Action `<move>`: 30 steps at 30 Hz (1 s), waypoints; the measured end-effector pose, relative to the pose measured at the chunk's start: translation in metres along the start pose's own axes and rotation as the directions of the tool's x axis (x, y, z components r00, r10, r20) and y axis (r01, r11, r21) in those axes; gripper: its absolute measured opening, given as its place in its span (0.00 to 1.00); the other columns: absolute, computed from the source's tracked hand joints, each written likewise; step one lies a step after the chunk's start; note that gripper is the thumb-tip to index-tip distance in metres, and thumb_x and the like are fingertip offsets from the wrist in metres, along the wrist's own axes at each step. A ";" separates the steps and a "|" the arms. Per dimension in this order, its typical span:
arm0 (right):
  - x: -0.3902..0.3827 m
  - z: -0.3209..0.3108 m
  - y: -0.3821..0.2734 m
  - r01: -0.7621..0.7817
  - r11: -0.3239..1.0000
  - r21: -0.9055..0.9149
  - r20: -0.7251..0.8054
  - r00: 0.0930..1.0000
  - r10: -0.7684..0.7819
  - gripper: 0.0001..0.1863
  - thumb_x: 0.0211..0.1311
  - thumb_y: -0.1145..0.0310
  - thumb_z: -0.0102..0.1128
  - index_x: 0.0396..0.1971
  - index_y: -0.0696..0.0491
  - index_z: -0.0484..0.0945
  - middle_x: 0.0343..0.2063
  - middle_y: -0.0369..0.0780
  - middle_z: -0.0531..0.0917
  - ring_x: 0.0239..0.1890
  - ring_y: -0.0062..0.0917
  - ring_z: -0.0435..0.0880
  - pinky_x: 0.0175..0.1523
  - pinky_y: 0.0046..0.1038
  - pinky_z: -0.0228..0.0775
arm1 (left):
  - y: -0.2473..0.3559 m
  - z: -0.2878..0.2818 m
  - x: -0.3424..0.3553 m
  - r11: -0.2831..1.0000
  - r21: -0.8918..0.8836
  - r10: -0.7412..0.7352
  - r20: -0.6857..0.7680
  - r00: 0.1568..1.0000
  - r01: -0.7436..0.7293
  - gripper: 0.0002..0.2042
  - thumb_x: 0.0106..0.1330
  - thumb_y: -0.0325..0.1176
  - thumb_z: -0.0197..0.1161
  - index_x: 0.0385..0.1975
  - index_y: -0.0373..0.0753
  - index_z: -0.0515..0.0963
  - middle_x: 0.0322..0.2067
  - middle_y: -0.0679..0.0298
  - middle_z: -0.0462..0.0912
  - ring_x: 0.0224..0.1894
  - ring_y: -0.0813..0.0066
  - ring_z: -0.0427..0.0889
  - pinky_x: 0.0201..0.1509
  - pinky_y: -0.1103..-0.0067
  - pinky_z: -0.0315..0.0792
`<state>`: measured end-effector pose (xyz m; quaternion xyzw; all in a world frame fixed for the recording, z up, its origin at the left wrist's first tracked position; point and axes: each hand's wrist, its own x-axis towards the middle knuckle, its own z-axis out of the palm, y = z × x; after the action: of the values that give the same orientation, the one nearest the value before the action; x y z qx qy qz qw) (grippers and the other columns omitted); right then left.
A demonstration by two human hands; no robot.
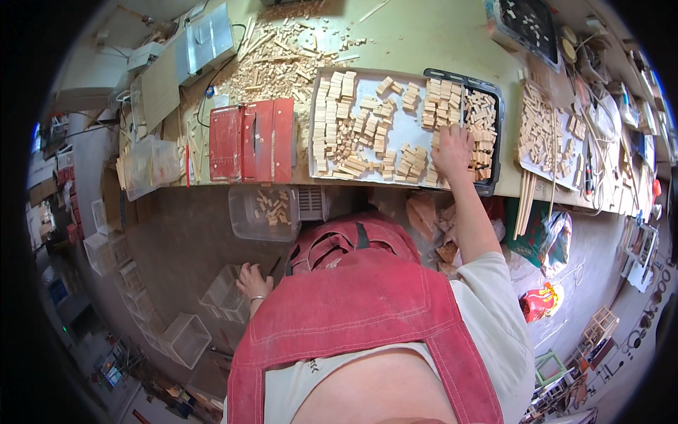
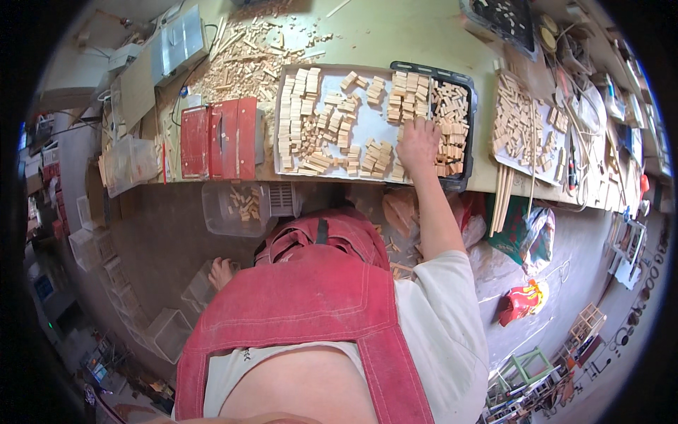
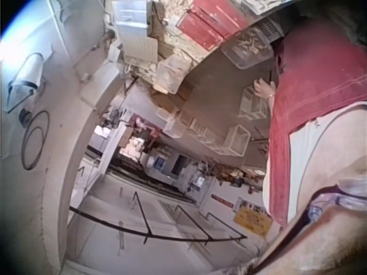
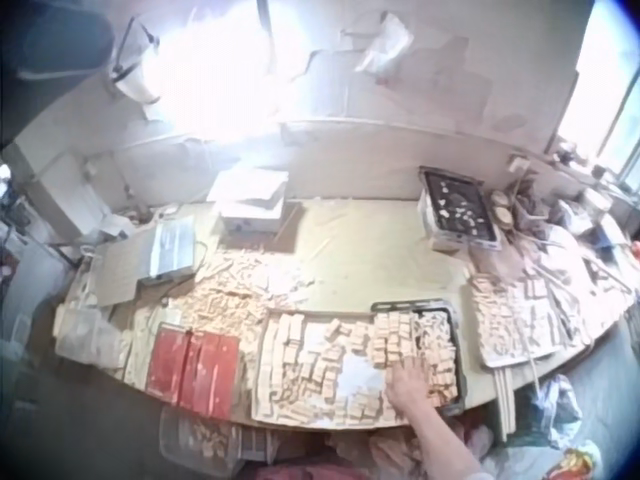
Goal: The person repeatedly picks up small wooden blocks from a tray and cuts them into smaller pieces using a red manual wood-cutting device. The cut pieces fall into a clear plastic bin below the cutter. The person continues this process throughout the clip.
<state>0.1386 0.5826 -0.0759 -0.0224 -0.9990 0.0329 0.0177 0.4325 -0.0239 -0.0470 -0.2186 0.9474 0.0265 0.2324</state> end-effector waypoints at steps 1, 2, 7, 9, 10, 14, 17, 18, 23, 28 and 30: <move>0.001 -0.001 -0.001 -0.006 1.000 0.006 0.020 1.000 0.006 0.23 0.49 0.62 0.73 0.47 0.53 0.82 0.46 0.42 0.80 0.55 0.40 0.76 0.62 0.44 0.64 | 0.002 -0.002 0.002 1.000 0.007 0.002 0.001 1.000 -0.002 0.28 0.51 0.36 0.73 0.57 0.46 0.81 0.69 0.57 0.69 0.76 0.54 0.64 0.80 0.45 0.49; 0.002 -0.002 -0.001 -0.012 1.000 0.010 0.040 0.999 0.012 0.24 0.49 0.62 0.73 0.47 0.53 0.82 0.46 0.43 0.80 0.55 0.41 0.76 0.63 0.44 0.64 | 0.004 -0.003 0.003 1.000 0.014 0.004 0.003 1.000 -0.004 0.28 0.51 0.36 0.73 0.57 0.46 0.81 0.69 0.57 0.69 0.76 0.54 0.64 0.80 0.45 0.50; 0.004 -0.010 -0.004 -0.013 1.000 -0.008 0.061 0.998 0.013 0.25 0.48 0.62 0.73 0.48 0.53 0.81 0.46 0.43 0.80 0.55 0.42 0.76 0.62 0.44 0.64 | 0.012 -0.006 0.007 1.000 0.026 0.013 -0.018 1.000 -0.013 0.28 0.51 0.36 0.73 0.57 0.46 0.82 0.69 0.58 0.69 0.77 0.56 0.64 0.80 0.43 0.51; 0.005 -0.010 -0.003 -0.018 1.000 -0.004 0.075 0.997 0.018 0.25 0.47 0.62 0.73 0.48 0.53 0.81 0.46 0.43 0.80 0.55 0.42 0.76 0.62 0.44 0.64 | 0.011 -0.005 0.008 1.000 0.027 0.004 -0.015 1.000 -0.003 0.27 0.52 0.36 0.73 0.56 0.46 0.82 0.69 0.58 0.69 0.77 0.56 0.64 0.80 0.43 0.50; 0.006 -0.010 -0.003 -0.019 1.000 0.007 0.073 0.997 0.018 0.25 0.47 0.62 0.74 0.48 0.53 0.81 0.46 0.43 0.79 0.55 0.42 0.75 0.63 0.44 0.64 | 0.009 -0.004 0.007 1.000 0.024 -0.001 -0.004 1.000 0.001 0.27 0.52 0.36 0.73 0.56 0.46 0.82 0.69 0.58 0.69 0.77 0.56 0.64 0.80 0.43 0.50; 0.007 -0.006 0.001 -0.008 1.000 -0.011 0.077 0.997 0.009 0.25 0.47 0.61 0.74 0.47 0.53 0.81 0.47 0.43 0.80 0.55 0.42 0.75 0.63 0.44 0.65 | 0.004 -0.003 0.007 1.000 0.021 -0.019 0.025 1.000 0.019 0.27 0.52 0.36 0.73 0.57 0.47 0.82 0.69 0.58 0.69 0.77 0.54 0.64 0.81 0.43 0.49; 0.009 -0.003 0.000 0.003 1.000 -0.015 0.096 0.995 -0.001 0.27 0.46 0.60 0.74 0.48 0.52 0.81 0.48 0.43 0.80 0.55 0.43 0.76 0.62 0.45 0.66 | 0.001 -0.001 -0.002 0.998 0.033 -0.046 0.033 0.998 0.045 0.27 0.53 0.37 0.73 0.57 0.47 0.82 0.69 0.58 0.69 0.77 0.54 0.64 0.81 0.44 0.48; 0.010 0.003 0.003 0.005 0.999 -0.043 0.102 0.995 -0.001 0.27 0.46 0.59 0.74 0.49 0.51 0.81 0.49 0.44 0.80 0.56 0.43 0.77 0.62 0.46 0.67 | 0.000 0.001 -0.005 0.998 0.038 -0.061 0.036 0.998 0.059 0.27 0.53 0.38 0.73 0.58 0.47 0.81 0.70 0.58 0.69 0.76 0.54 0.64 0.81 0.44 0.48; 0.007 0.030 0.025 0.010 0.996 -0.093 0.190 0.982 0.007 0.30 0.49 0.54 0.73 0.54 0.49 0.81 0.51 0.44 0.81 0.61 0.46 0.78 0.64 0.50 0.69 | 0.005 -0.008 0.002 0.998 0.048 -0.032 0.079 0.996 0.028 0.29 0.55 0.40 0.72 0.60 0.45 0.82 0.70 0.54 0.70 0.77 0.53 0.64 0.81 0.45 0.49; 0.015 -0.007 -0.011 -0.049 0.989 -0.141 0.204 0.976 0.077 0.22 0.51 0.58 0.70 0.47 0.49 0.85 0.53 0.44 0.82 0.59 0.45 0.79 0.64 0.50 0.71 | 0.016 -0.016 0.004 0.997 0.046 -0.055 0.005 0.998 0.054 0.26 0.55 0.40 0.70 0.57 0.46 0.84 0.68 0.55 0.73 0.74 0.53 0.67 0.79 0.48 0.53; 0.011 -0.012 -0.006 -0.058 0.998 -0.026 0.210 0.976 0.062 0.17 0.50 0.62 0.68 0.41 0.50 0.84 0.49 0.44 0.83 0.58 0.44 0.79 0.62 0.51 0.70 | 0.015 -0.019 0.012 0.998 0.054 -0.027 -0.022 0.999 0.028 0.24 0.54 0.39 0.70 0.54 0.47 0.85 0.67 0.57 0.75 0.72 0.53 0.70 0.77 0.48 0.56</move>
<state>0.1279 0.5776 -0.0628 -0.0491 -0.9945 0.0255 -0.0893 0.4081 -0.0177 -0.0368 -0.2257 0.9470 -0.0047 0.2286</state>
